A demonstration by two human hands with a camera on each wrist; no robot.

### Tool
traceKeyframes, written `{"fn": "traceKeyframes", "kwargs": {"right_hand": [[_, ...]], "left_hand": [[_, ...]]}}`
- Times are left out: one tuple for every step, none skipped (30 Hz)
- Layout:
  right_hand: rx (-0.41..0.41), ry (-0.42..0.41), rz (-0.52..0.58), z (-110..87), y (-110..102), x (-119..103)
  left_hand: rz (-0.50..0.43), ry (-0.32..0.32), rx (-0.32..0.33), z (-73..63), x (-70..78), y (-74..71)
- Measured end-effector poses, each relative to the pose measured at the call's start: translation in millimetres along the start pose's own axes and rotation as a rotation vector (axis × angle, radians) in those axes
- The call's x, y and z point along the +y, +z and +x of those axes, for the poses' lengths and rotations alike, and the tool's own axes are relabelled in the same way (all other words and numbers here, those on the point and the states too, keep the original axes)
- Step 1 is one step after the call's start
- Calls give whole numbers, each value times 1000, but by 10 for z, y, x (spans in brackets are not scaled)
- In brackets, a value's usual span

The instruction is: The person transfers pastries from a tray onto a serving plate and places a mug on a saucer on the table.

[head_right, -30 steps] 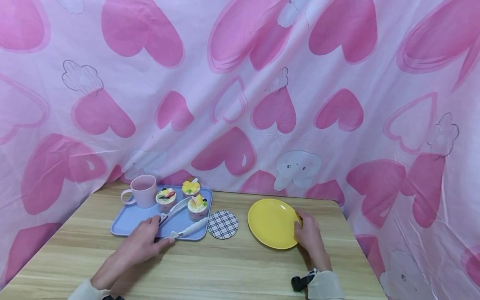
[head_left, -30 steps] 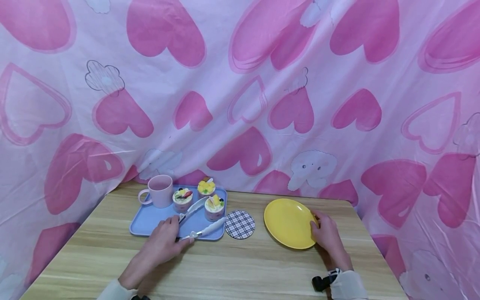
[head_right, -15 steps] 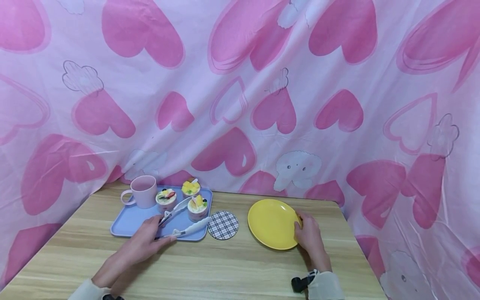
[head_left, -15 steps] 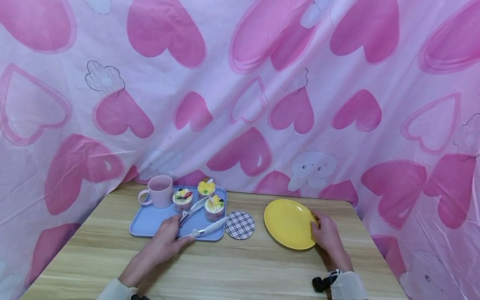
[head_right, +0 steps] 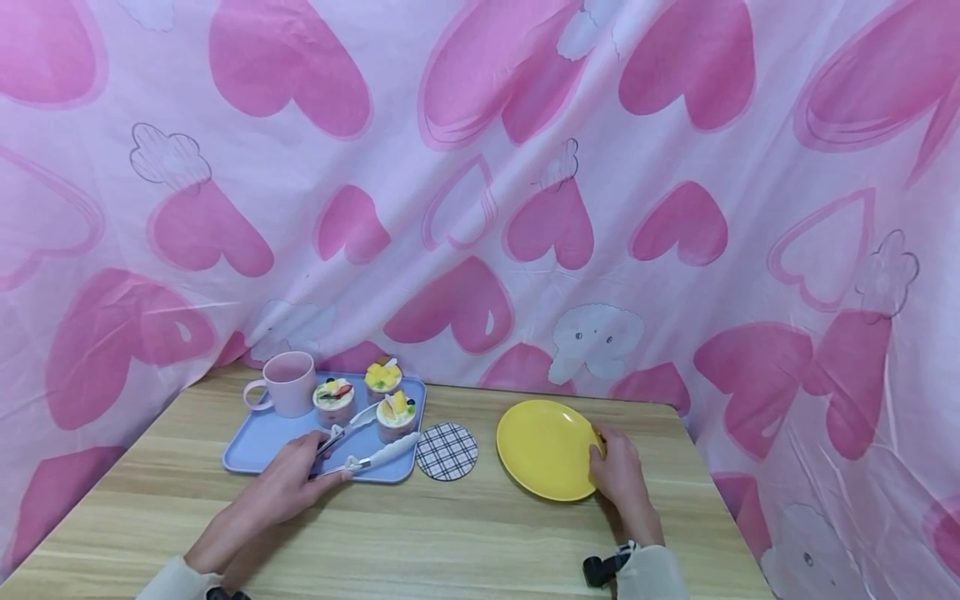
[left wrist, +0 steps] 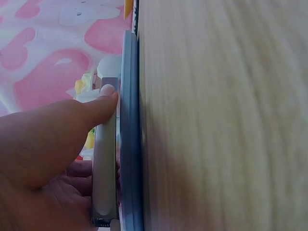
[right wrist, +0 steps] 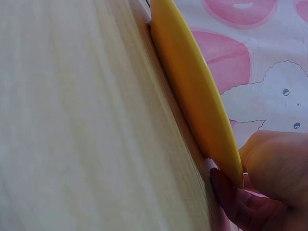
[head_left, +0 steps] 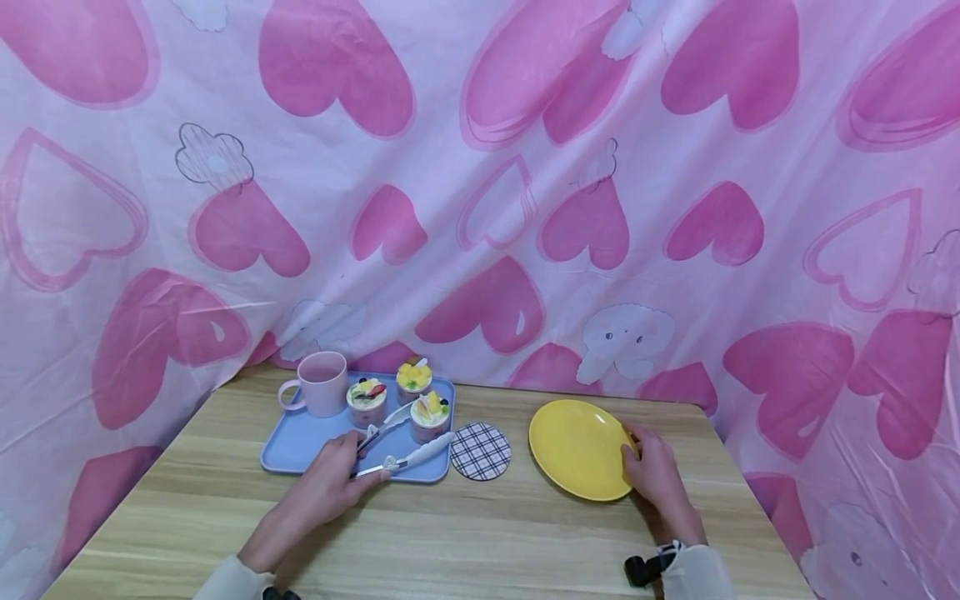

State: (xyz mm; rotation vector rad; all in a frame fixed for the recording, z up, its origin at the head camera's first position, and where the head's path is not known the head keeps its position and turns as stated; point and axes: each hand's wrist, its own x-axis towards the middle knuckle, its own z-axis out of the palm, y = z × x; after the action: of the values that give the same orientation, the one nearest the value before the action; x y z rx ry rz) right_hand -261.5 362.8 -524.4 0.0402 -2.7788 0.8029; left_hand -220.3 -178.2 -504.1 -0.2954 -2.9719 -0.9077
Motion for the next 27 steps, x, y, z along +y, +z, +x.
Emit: {"fn": "traceKeyframes", "kwargs": {"right_hand": [[-1, 2, -1, -3, -2, 0], [-3, 3, -2, -6, -3, 0], [-5, 5, -2, -8, -2, 3], [-7, 5, -3, -8, -1, 5], [-8, 4, -2, -7, 0, 6], [-9, 5, -1, -9, 0, 6], [-8, 5, -2, -7, 1, 9], [-10, 4, -1, -5, 3, 10], [-9, 3, -1, -3, 5, 14], [-7, 1, -2, -3, 4, 13], [-4, -1, -1, 0, 6, 17], [-2, -1, -1, -2, 6, 18], [0, -3, 0, -2, 7, 18], [1, -4, 1, -3, 8, 17], [2, -5, 2, -5, 8, 18], [2, -6, 3, -6, 7, 18], [1, -5, 5, -5, 8, 19], [-1, -5, 5, -6, 7, 20], [0, -6, 7, -4, 8, 21], [1, -6, 9, -3, 8, 22], [2, -7, 11, -3, 7, 22], [2, -8, 11, -4, 6, 23], [3, -9, 13, -4, 6, 23], [5, -10, 13, -4, 5, 23], [6, -11, 13, -7, 3, 21], [5, -12, 13, -8, 2, 23], [5, -13, 12, -8, 2, 26]], "left_hand": [[3, 6, 3, 0, -3, 4], [6, 6, 3, -1, -5, 6], [9, 2, 4, -2, -6, 9], [10, -4, 3, -3, -10, 12], [12, -9, 1, 0, -16, 17], [13, -13, -1, 3, -21, 20], [15, -18, -3, 4, -21, 18], [15, -23, -6, 5, -20, 17], [16, -26, -7, 8, -21, 16], [17, -26, -7, 10, -21, 16], [19, -19, -6, 13, -19, 14], [26, -15, -2, 11, -17, 13], [33, -9, 3, 10, -15, 13], [42, 0, 9, 9, -16, 16], [50, 7, 16, 7, -16, 20], [58, 20, 25, 4, -14, 21], [66, 38, 34, 0, -12, 23], [71, 45, 42, -3, -11, 26], [75, 53, 47, -3, -14, 30], [76, 60, 51, -4, -13, 32], [75, 63, 53, -5, -14, 33], [77, 67, 55, -6, -14, 34], [80, 68, 54, -6, -17, 37], [82, 61, 51, -7, -19, 38], [84, 60, 49, -8, -21, 40], [84, 58, 48, -11, -18, 39], [88, 52, 46, -10, -19, 43]]}}
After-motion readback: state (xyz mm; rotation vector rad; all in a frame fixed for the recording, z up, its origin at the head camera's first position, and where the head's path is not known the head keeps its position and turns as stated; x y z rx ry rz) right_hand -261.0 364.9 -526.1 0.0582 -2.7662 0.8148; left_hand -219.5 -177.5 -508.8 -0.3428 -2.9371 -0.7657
